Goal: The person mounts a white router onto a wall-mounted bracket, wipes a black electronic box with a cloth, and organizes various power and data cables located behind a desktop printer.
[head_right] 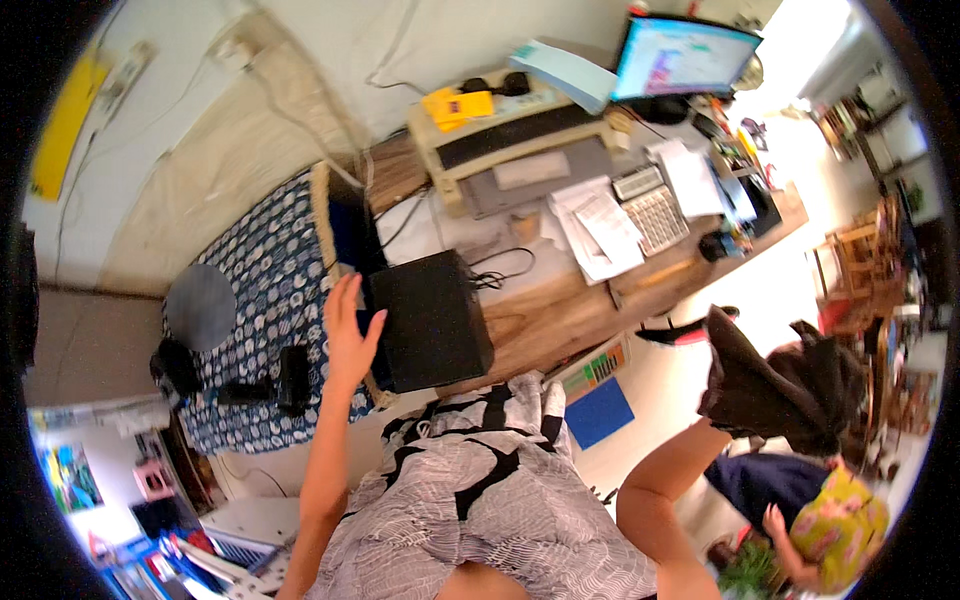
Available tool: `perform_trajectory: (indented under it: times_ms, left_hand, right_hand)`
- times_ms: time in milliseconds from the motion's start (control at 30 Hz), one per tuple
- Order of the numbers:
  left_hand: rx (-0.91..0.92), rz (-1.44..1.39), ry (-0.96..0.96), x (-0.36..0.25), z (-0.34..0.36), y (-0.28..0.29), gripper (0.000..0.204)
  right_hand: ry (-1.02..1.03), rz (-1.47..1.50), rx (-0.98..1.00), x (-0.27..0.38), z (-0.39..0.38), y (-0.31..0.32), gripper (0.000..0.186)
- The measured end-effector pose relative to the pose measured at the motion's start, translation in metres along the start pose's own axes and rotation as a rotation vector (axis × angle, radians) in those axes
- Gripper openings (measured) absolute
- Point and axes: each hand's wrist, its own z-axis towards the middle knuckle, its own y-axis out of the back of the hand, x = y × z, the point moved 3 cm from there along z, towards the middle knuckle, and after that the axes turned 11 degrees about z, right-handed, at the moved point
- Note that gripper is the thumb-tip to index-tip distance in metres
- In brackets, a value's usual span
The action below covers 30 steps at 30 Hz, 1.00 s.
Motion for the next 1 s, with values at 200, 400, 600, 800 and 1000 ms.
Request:
perform_trajectory:
  times_ms: [200, 400, 600, 800, 1000]
  left_hand:
    - [0.109, -0.006, 0.009, -0.016, -0.004, -0.008, 0.062]
    - [0.181, 0.000, -0.075, -0.032, 0.022, -0.019, 0.064]
    - [0.201, 0.104, -0.066, -0.030, 0.031, -0.030, 0.059]
    - [0.135, 0.166, -0.164, -0.022, 0.028, -0.057, 0.055]
    - [0.078, -0.073, -0.212, -0.004, 0.023, -0.063, 0.059]
  right_hand:
    - [-0.032, 0.036, 0.055, -0.026, -0.037, -0.001, 0.043]
    - [-0.493, -0.298, 0.016, -0.169, -0.099, -0.035, 0.023]
    - [-0.389, -0.505, 0.097, -0.228, -0.137, -0.024, 0.020]
    - [-0.081, -1.010, 0.831, -0.242, -0.156, -0.097, 0.037]
    - [0.180, -1.691, 1.106, -0.326, -0.160, -0.106, 0.033]
